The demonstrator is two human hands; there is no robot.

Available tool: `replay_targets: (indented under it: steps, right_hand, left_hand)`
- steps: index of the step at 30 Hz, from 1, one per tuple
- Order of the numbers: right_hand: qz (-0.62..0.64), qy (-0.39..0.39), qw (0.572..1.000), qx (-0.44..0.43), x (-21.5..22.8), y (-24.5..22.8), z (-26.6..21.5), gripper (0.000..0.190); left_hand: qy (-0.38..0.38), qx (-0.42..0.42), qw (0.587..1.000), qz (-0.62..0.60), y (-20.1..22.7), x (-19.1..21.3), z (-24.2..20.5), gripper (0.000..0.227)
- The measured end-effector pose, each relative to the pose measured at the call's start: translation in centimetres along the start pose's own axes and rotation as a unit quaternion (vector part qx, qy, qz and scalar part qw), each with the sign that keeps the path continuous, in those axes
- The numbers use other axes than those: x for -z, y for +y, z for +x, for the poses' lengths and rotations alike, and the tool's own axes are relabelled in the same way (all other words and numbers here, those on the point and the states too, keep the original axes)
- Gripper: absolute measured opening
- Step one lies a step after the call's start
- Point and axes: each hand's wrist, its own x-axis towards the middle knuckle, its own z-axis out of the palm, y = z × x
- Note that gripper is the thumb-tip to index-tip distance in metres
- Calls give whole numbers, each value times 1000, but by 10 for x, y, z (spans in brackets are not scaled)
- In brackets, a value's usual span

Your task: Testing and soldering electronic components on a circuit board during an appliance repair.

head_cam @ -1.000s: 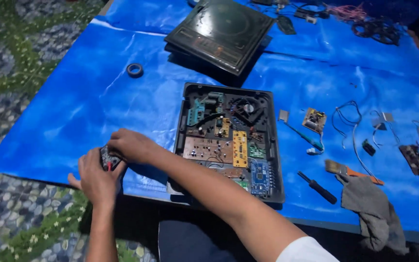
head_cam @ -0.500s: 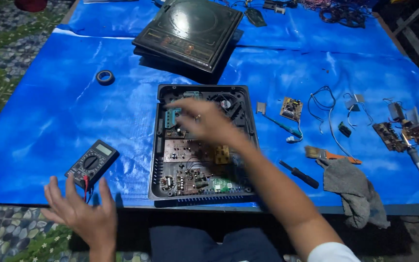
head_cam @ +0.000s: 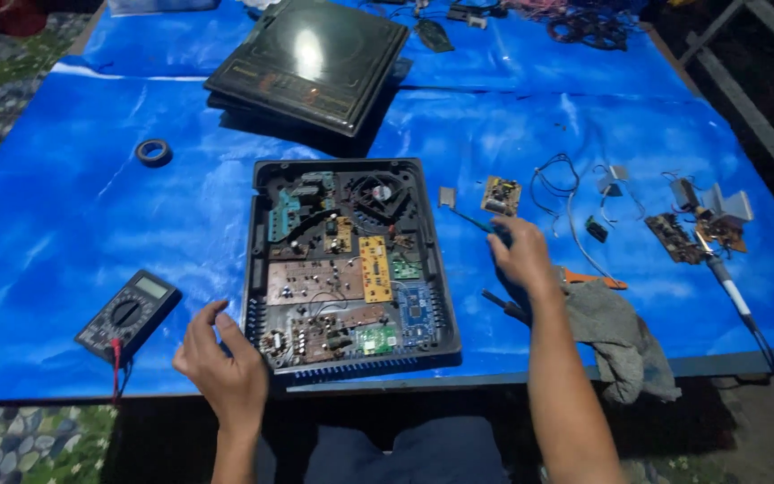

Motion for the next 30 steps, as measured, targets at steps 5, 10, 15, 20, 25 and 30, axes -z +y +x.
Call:
replay_targets:
  steps: [5,10,15,20,25,30]
  right_hand:
    - [31,27,999,27,-12,9,-3,33]
    - [41,30,999,22,-2,5,-9,34]
    - [1,-19,1000,-18,-9,15,-11,41]
    - [31,-14,999,2,-8,13,-12,34]
    - [115,77,990,18,25,26,-28,40]
    - [159,126,975,-92,93,43,-97,37]
  left_hand:
    - [-43,26,999,-13,1,-11,-2,38]
    - [2,-17,999,-40,2,-12,-6,31]
    - [-18,-23,999,-24,-6,-16,-13,30]
    - [107,-75,991,23,14,-25,-23,22]
    - [92,33,994,53,-2,-38,-27,28]
    - [53,34,998,-5,-70,-58,-26,25]
